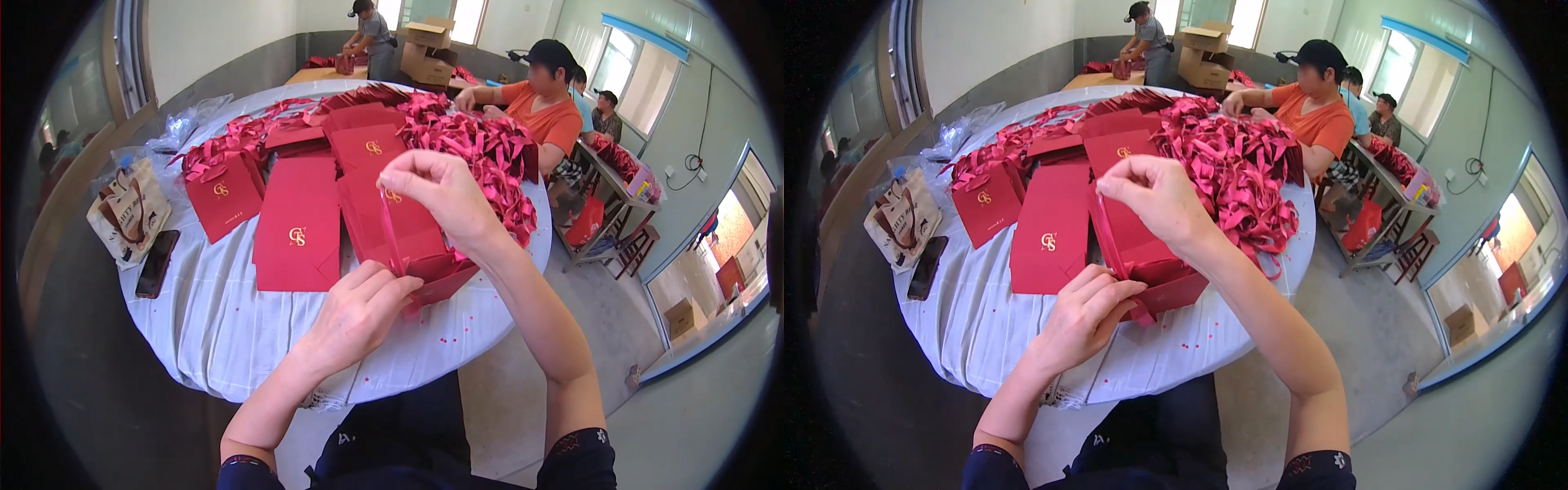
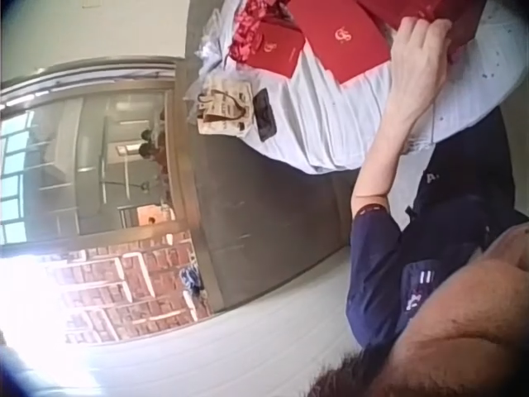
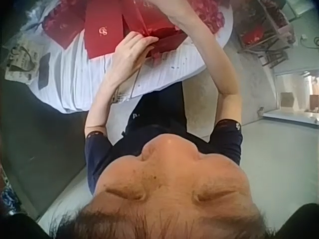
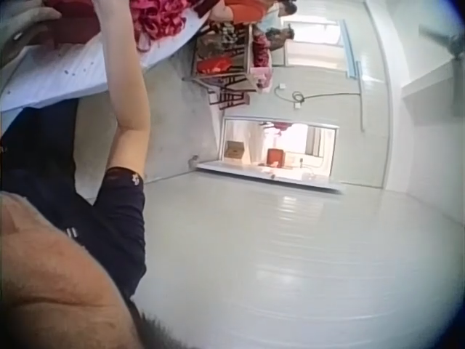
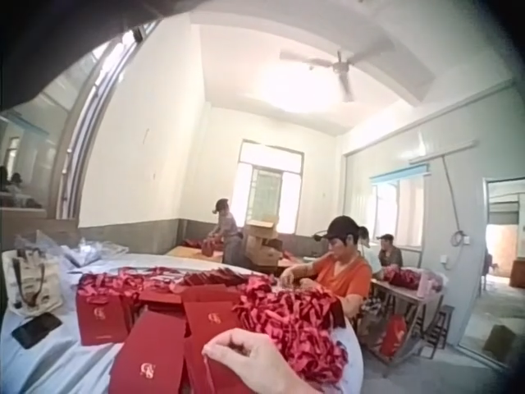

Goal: The person attaches ribbon handles to gift bags by threading ribbons through the bag openings and folding them by hand.

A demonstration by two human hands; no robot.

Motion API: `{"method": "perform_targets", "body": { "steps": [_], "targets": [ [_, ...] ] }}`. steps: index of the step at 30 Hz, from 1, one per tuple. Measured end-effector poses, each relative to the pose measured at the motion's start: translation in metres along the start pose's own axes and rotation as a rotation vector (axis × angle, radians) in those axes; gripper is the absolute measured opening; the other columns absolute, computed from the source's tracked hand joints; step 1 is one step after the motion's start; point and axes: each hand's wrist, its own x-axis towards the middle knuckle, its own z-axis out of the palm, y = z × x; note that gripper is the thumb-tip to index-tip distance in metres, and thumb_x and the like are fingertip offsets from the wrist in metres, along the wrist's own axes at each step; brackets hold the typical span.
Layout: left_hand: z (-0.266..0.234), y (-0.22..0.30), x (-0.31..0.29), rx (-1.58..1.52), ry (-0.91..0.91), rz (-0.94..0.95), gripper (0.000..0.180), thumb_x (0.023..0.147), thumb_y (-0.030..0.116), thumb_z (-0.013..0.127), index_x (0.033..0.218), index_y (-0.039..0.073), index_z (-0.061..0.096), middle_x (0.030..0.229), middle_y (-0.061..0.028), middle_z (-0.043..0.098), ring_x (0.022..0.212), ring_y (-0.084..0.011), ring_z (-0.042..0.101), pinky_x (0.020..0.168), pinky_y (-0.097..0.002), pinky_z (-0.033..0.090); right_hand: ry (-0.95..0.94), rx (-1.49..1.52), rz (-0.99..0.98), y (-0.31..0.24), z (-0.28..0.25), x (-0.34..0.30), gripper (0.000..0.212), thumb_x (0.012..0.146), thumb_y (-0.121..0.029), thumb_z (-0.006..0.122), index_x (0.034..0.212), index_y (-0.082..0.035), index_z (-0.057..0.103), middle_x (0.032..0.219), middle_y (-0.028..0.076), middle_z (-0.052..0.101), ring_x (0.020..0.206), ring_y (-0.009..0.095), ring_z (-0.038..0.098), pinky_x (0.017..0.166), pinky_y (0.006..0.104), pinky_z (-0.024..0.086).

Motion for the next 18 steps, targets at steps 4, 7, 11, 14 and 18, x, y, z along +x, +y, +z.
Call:
{"method": "perform_targets", "body": {
  "steps": [4, 7, 11, 14, 18],
  "targets": [
    [0.003, 0.0, 0.0, 0.011, 0.027, 0.022, 0.027, 0.072, -0.003, 0.071, 0.098, 0.0, 0.063, 0.079, -0.0104, 0.061, 0.075, -0.0274, 0.058, 0.067, -0.0354, 0.049, 0.013, 0.038, -0.013, 0.001, 0.001, 0.002, 0.013, 0.088, -0.012, 0.065, 0.091, 0.001, 0.068, 0.087, 0.004, 0.067, 0.084, 0.008, 0.06, 0.08, 0.0236, 0.047],
    [0.004, 0.0, 0.002, 0.01, 0.032, 0.026, 0.027, 0.071, -0.004, 0.071, 0.096, 0.0, 0.063, 0.08, -0.0103, 0.061, 0.075, -0.0272, 0.058, 0.066, -0.0351, 0.049, 0.022, 0.006, -0.04, 0.009, -0.002, 0.007, 0.015, 0.088, -0.013, 0.065, 0.093, 0.0, 0.069, 0.087, 0.003, 0.067, 0.083, 0.008, 0.06, 0.079, 0.0236, 0.047],
    [0.005, 0.003, 0.001, 0.005, 0.057, 0.023, 0.026, 0.07, -0.006, 0.071, 0.094, 0.0, 0.063, 0.079, -0.0103, 0.061, 0.073, -0.0264, 0.057, 0.064, -0.035, 0.048, 0.001, -0.245, -0.006, 0.013, -0.004, 0.005, 0.017, 0.089, -0.013, 0.063, 0.096, 0.001, 0.068, 0.085, 0.003, 0.067, 0.08, 0.008, 0.06, 0.073, 0.0235, 0.048],
    [0.007, 0.005, 0.003, -0.019, 0.083, 0.0, 0.025, 0.07, -0.007, 0.071, 0.092, 0.0, 0.063, 0.077, -0.0101, 0.06, 0.07, -0.0257, 0.056, 0.061, -0.0348, 0.046, 0.141, -0.347, -0.079, 0.016, -0.007, -0.009, 0.016, 0.09, -0.01, 0.061, 0.1, 0.001, 0.067, 0.085, 0.003, 0.066, 0.079, 0.007, 0.06, 0.071, 0.0223, 0.048],
    [0.008, 0.004, 0.002, -0.026, 0.109, -0.005, 0.024, 0.07, -0.009, 0.07, 0.091, 0.0, 0.063, 0.075, -0.0099, 0.059, 0.068, -0.0252, 0.054, 0.059, -0.0341, 0.045, 0.242, -0.403, -0.155, 0.003, -0.005, -0.045, 0.013, 0.09, -0.004, 0.059, 0.1, 0.001, 0.066, 0.086, 0.004, 0.065, 0.078, 0.007, 0.059, 0.069, 0.0211, 0.046]
  ]
}}
